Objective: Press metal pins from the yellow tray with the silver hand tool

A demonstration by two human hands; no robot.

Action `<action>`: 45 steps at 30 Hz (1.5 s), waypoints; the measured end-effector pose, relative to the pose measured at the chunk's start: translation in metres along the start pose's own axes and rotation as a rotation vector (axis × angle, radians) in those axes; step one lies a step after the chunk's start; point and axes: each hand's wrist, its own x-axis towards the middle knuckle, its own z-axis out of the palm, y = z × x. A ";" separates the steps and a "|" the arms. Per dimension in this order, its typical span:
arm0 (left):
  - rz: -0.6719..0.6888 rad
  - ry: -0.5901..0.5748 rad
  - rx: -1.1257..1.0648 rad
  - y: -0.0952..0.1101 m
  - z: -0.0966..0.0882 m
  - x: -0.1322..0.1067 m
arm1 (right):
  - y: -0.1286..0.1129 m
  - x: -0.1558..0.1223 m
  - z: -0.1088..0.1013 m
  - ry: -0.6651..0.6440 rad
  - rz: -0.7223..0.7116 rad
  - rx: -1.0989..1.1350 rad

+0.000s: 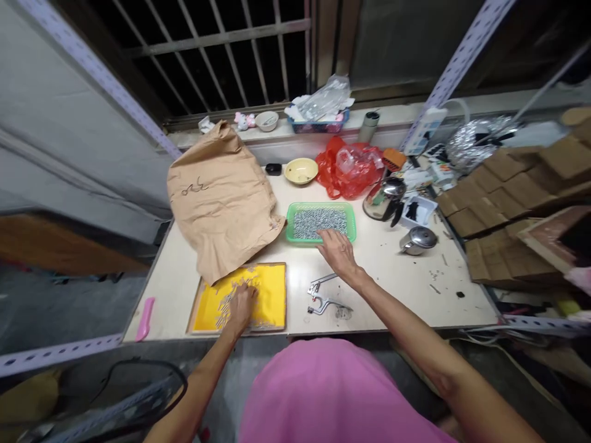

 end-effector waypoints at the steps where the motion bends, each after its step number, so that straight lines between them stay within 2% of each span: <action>1: 0.020 0.005 0.033 -0.002 0.004 0.002 | 0.003 0.005 -0.005 0.015 0.048 -0.019; 4: 0.061 -0.005 0.091 -0.007 0.012 0.011 | 0.008 -0.010 -0.005 -0.073 0.105 0.002; 7: 0.077 -0.012 0.087 -0.009 0.011 0.014 | 0.008 -0.059 0.017 -0.303 0.121 0.073; 9: 0.061 0.031 0.036 -0.007 0.005 0.012 | 0.009 -0.095 0.034 -0.454 0.169 0.053; 12: -0.035 0.104 -0.187 0.012 -0.007 0.007 | 0.014 -0.134 0.052 -0.578 0.215 0.002; 14: -0.151 0.049 -0.454 0.040 -0.011 0.003 | 0.018 -0.145 0.058 -0.627 0.223 -0.030; 16: -0.239 -0.125 -0.764 0.077 -0.010 0.000 | 0.025 -0.147 0.059 -0.658 0.207 -0.063; 18: -0.292 -0.272 -0.984 0.114 -0.004 -0.003 | 0.033 -0.144 0.058 -0.658 0.152 -0.094; 21: -0.360 -0.364 -1.179 0.157 0.008 -0.005 | 0.045 -0.135 0.054 -0.612 0.074 -0.149; 23: -0.408 -0.404 -1.235 0.173 0.014 -0.004 | 0.052 -0.130 0.052 -0.591 0.057 -0.177; 26: -0.477 -0.456 -1.228 0.182 0.021 -0.001 | 0.059 -0.127 0.053 -0.599 0.052 -0.181; 31: -0.525 -0.504 -1.249 0.185 0.032 0.000 | 0.062 -0.127 0.057 -0.617 0.067 -0.158; 39: -0.516 -0.463 -1.191 0.187 0.047 -0.001 | 0.064 -0.129 0.059 -0.596 0.077 -0.122; 45: -0.499 -0.464 -1.079 0.190 0.047 -0.001 | 0.064 -0.131 0.061 -0.597 0.086 -0.117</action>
